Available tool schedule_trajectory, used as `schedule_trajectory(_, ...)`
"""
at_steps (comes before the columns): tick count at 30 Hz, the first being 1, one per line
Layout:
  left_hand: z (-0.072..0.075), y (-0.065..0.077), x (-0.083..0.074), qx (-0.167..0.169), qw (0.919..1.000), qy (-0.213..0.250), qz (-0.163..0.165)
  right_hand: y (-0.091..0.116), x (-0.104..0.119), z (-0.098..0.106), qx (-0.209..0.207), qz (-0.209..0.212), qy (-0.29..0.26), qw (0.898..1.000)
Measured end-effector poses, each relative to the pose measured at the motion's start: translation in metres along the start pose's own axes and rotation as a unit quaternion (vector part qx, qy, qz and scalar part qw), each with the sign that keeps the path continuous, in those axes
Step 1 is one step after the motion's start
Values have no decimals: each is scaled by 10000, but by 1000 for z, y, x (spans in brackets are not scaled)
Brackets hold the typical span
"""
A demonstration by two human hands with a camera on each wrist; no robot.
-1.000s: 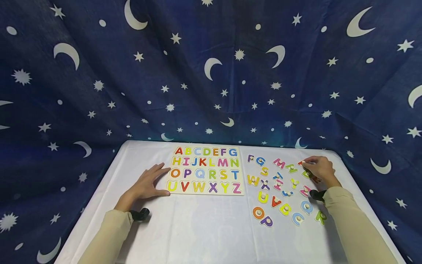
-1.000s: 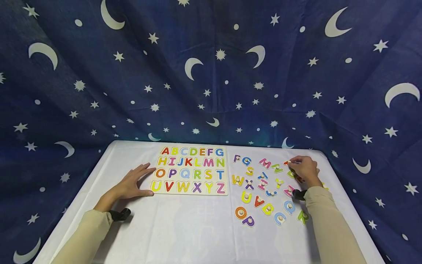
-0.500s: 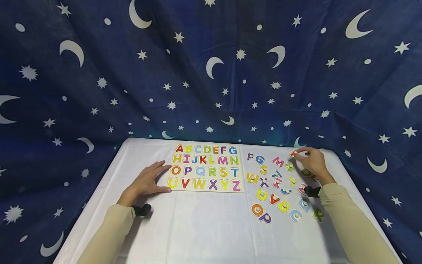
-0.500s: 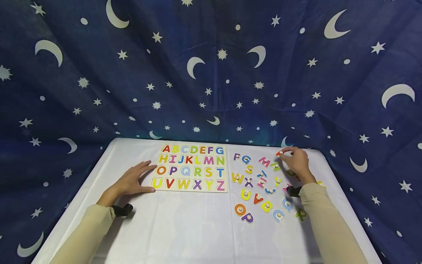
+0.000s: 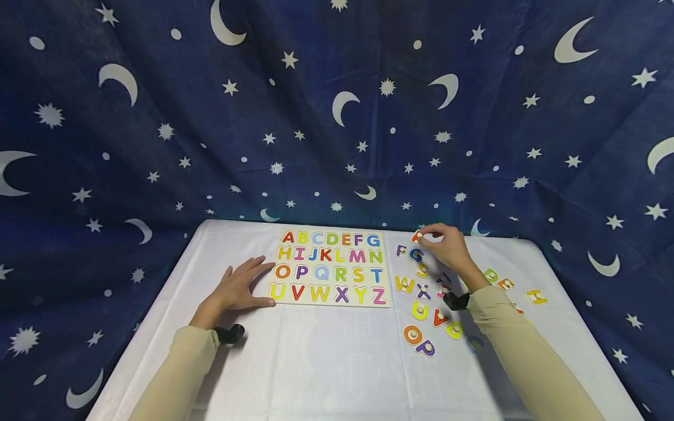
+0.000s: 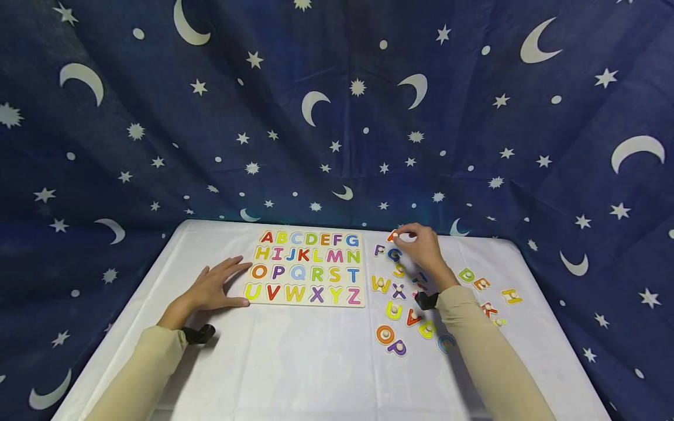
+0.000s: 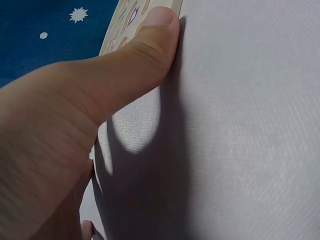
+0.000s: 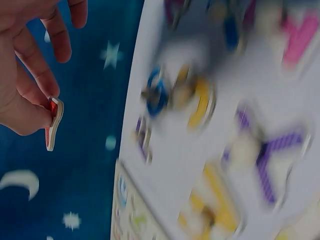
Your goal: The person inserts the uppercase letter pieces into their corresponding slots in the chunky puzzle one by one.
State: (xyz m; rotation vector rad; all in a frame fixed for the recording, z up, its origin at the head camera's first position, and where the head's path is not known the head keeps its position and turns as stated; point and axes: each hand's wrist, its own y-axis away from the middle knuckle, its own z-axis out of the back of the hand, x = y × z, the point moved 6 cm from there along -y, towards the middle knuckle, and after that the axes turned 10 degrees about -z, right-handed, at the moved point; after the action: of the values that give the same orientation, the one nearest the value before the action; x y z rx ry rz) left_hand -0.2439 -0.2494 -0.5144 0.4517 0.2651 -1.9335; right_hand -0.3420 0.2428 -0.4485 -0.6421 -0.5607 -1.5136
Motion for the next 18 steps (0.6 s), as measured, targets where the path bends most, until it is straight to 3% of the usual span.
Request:
schedule_trajectory(8, -4, 1, 3, -27, 10000, 11, 27, -4, 38, -50, 520, 85, -589, 9969)
schedule_trajectory(18, -1, 0, 2, -11, 10000, -34, -2, -19, 86, -110, 761, 367, -959, 9918)
